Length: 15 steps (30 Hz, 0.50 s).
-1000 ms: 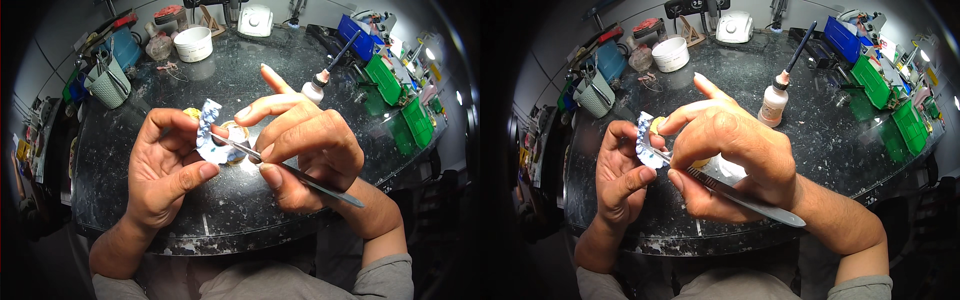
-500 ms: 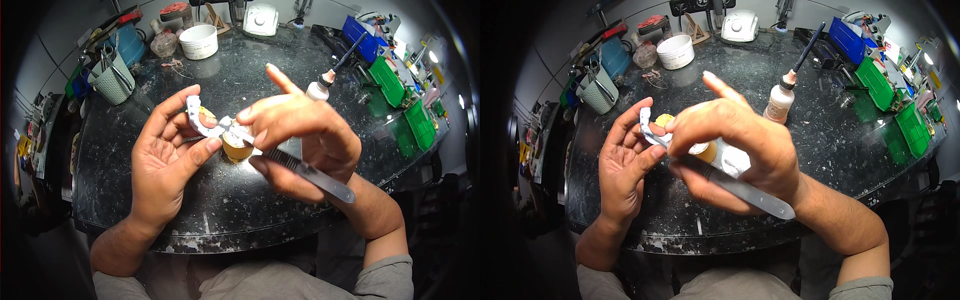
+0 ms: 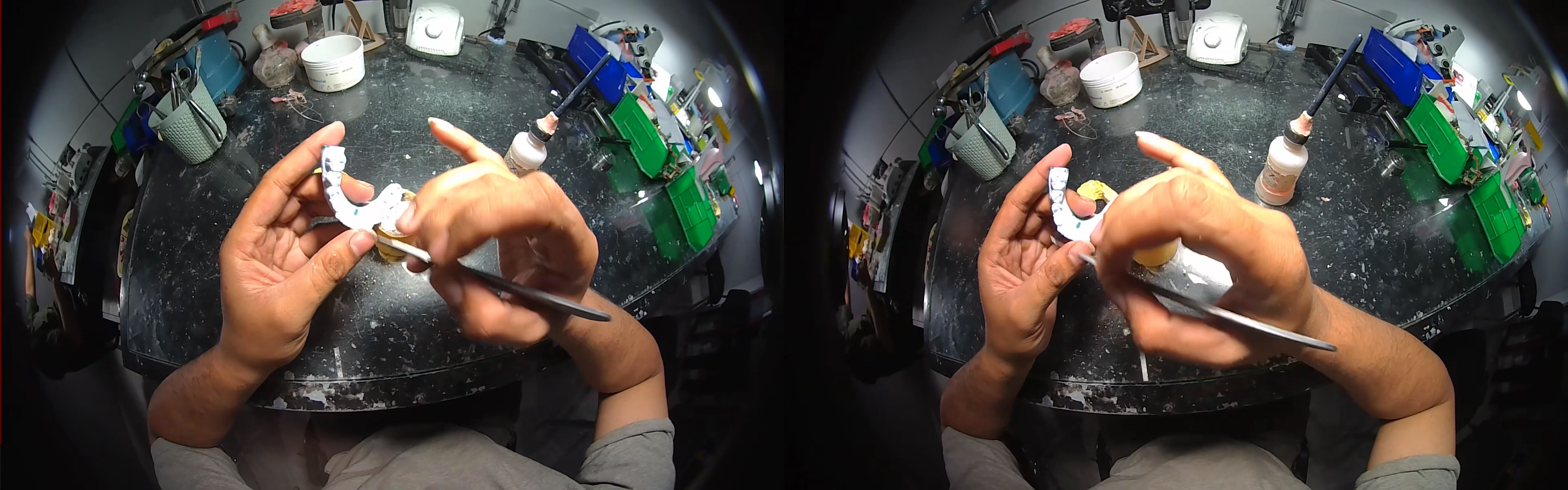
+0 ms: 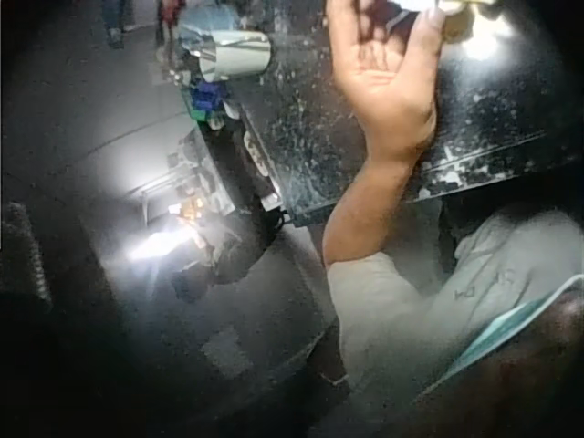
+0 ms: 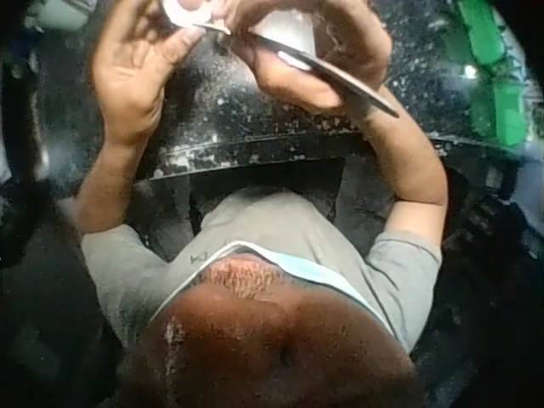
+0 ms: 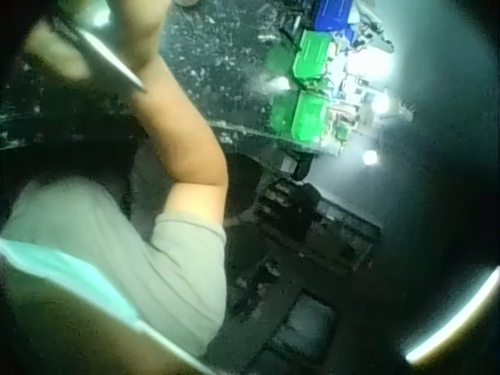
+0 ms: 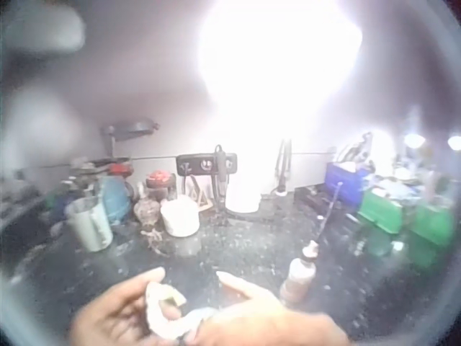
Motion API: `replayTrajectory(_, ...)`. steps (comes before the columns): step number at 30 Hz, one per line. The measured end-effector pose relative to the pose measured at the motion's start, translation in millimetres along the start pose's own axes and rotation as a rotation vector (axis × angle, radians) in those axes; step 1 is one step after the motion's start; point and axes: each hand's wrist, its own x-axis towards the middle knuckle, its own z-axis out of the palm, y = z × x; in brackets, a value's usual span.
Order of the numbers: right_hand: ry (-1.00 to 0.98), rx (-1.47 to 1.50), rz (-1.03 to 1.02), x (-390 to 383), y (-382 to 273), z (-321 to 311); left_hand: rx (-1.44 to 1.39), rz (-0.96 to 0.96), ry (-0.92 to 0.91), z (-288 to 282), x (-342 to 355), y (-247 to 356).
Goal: The dental prosthetist uses tools to modify and sculpt dental models on a laboratory bench.
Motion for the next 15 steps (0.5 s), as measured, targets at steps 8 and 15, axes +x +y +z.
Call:
replayTrajectory(8, 0.004, -0.265, -0.144, -1, 2, 4, -0.051, -0.016, -0.08, 4, -3, 6)
replayTrajectory(15, -0.069, -0.159, -0.088, -3, 0, -2, -0.061, -0.014, -0.063, 5, -5, 8)
